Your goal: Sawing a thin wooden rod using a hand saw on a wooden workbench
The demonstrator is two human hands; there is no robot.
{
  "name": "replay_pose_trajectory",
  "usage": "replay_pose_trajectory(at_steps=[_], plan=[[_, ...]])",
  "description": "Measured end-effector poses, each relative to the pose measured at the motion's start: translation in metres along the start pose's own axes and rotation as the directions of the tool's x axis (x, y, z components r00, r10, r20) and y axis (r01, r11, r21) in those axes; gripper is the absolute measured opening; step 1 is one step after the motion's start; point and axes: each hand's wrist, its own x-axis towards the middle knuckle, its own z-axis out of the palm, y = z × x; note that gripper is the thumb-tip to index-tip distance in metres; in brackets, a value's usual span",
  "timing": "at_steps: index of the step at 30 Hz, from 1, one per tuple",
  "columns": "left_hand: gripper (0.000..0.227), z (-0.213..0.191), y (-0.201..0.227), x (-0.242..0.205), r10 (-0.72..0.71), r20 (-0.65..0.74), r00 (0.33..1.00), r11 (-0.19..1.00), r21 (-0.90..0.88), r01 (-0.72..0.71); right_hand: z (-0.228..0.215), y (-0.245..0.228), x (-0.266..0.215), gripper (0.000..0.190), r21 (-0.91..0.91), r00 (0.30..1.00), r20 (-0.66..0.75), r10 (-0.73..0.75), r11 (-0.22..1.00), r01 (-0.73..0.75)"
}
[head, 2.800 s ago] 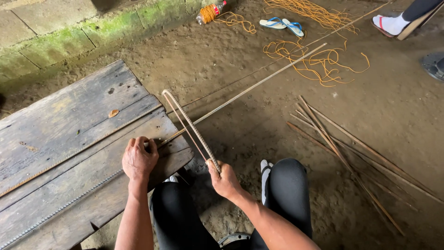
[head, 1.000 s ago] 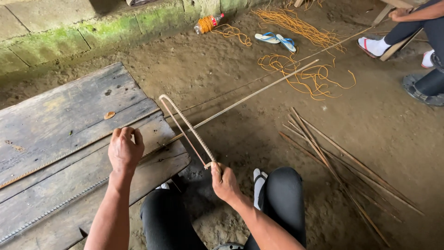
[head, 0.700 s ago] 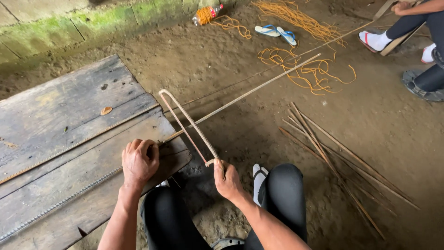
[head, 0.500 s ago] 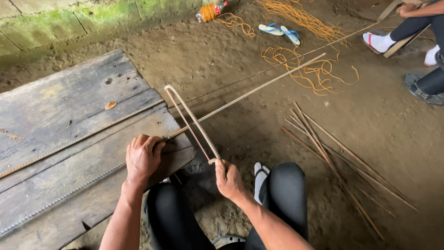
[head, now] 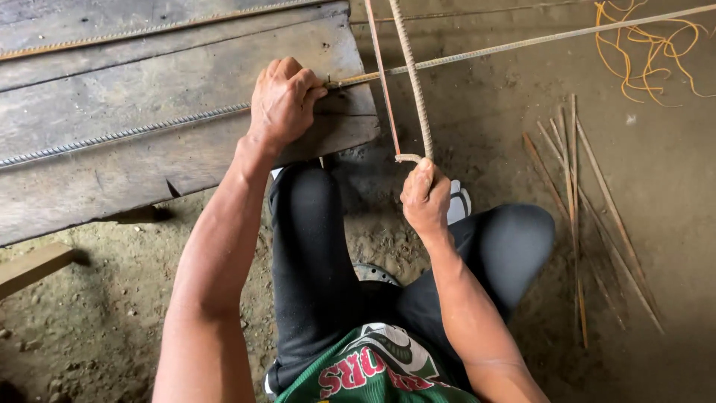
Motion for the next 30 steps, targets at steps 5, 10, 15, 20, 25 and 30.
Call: replay_pose_trajectory(at_steps=[5,10,15,20,25,30], plan=[[0.018,-0.002,0.003,0.000,-0.023,0.038,0.999,0.992,0.122,0.018,-0.022,0.001,0.007,0.036,0.548,0.932,0.137,0.335,0.758,-0.353],[0.019,-0.010,0.008,-0.001,-0.058,0.027,0.998,0.987,0.150,0.053,0.058,-0.010,-0.020,0.038,-0.564,0.935,-0.028,-0.353,0.778,0.277],[0.020,-0.019,0.014,0.001,-0.031,-0.020,0.999,0.988,0.148,0.034,0.078,-0.017,-0.029,0.044,-0.896,0.826,0.151,-0.543,0.279,0.346],[0.032,-0.025,0.032,0.008,-0.131,-0.007,0.991,0.979,0.156,0.131,0.081,-0.017,-0.030,0.046,-0.915,0.814,0.127,-0.567,0.251,0.317],[0.100,-0.035,0.052,0.026,-0.345,0.319,0.883,0.919,0.305,0.249,0.070,-0.010,-0.025,0.045,-0.930,0.759,0.174,-0.627,0.148,0.336],[0.121,-0.016,0.073,0.037,-0.649,0.379,0.660,0.755,0.430,0.495,0.076,-0.013,-0.026,0.044,-0.911,0.793,0.165,-0.587,0.218,0.351]])
